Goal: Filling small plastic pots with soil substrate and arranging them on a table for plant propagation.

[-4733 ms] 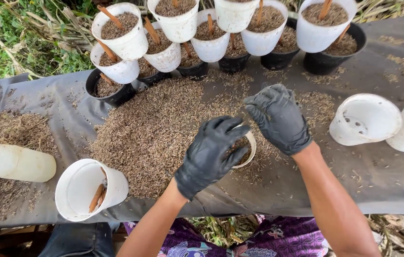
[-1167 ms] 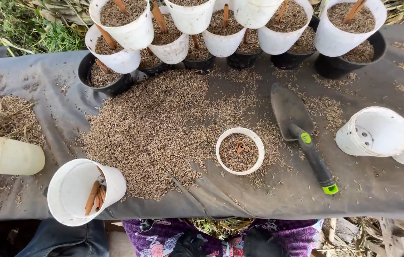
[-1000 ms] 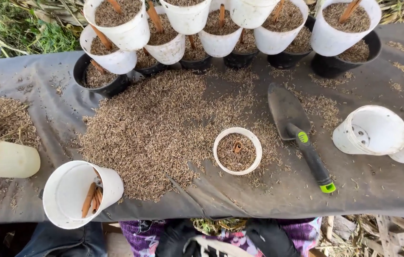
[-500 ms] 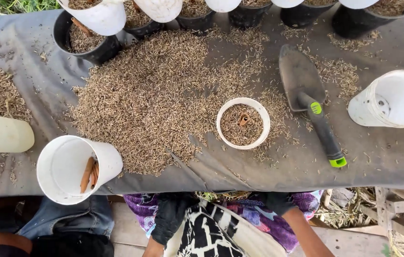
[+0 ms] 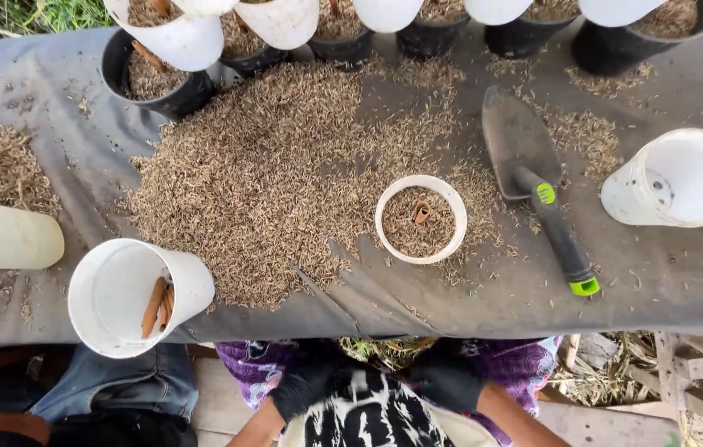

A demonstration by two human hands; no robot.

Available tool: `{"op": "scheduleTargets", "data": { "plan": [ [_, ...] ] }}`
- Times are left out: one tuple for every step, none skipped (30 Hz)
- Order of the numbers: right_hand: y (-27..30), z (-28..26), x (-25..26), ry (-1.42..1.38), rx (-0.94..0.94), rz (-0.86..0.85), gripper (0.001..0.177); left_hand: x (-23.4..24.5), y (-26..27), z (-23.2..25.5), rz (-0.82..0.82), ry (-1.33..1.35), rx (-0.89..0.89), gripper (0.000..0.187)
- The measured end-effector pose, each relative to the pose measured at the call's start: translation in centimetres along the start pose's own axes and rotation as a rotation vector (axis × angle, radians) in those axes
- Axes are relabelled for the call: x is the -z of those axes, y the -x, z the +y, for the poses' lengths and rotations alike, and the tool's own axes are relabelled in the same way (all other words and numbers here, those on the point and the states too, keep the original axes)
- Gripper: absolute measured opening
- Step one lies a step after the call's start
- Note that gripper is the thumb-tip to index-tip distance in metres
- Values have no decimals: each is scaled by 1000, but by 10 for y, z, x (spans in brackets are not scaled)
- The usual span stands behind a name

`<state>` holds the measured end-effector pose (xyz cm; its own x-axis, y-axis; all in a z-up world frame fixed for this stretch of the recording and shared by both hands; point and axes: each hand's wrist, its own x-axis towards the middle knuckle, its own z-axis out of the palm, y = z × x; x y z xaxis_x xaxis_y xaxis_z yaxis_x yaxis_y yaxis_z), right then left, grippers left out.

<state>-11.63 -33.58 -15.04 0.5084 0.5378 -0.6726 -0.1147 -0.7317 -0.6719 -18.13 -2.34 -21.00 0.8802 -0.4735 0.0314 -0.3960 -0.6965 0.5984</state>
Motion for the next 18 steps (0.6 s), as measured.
{"op": "scheduleTargets", "data": {
  "plan": [
    [-7,18,-14,82,158,72,22,0,3,7,-177,21,-42,44],
    [-17,28,-16,83,156,78,22,-5,0,5,-176,21,-47,44],
    [-27,38,-19,-68,225,400,14,-10,-2,3,-262,92,-13,53],
    [-36,48,-25,-224,293,714,50,-14,0,2,-353,166,27,68],
    [-31,45,-39,-226,290,714,50,-17,2,7,-356,167,27,68],
    [-30,41,-50,770,358,570,19,-20,0,10,-282,245,15,48],
    [-27,36,-60,1750,362,309,20,-21,-1,13,-208,322,2,30],
    [-17,26,-44,1762,361,318,20,-18,-10,6,-196,316,-5,30],
    [-7,17,-28,1010,206,198,22,-14,-20,-1,-101,157,59,47],
    [8,8,-20,244,51,63,35,-12,-22,-5,-19,4,127,67],
    [23,-8,-6,242,49,63,35,-10,-21,-2,-22,5,126,67],
    [39,-23,8,227,182,82,30,-10,-20,3,-28,11,121,62],
    [56,-39,23,211,315,101,27,-10,-19,9,-33,16,117,57],
    [75,-65,44,217,314,109,27,-3,-23,15,-27,16,109,57],
    [95,-92,64,33,630,5,33,4,-26,22,-30,15,96,49],
    [115,-120,82,-158,944,-118,43,12,-25,30,-33,13,91,42],
    [117,-127,92,-152,947,-120,43,21,-24,39,-27,11,91,42],
    [118,-134,101,-128,1020,114,36,31,-22,48,-30,6,86,35]
  ]
}}
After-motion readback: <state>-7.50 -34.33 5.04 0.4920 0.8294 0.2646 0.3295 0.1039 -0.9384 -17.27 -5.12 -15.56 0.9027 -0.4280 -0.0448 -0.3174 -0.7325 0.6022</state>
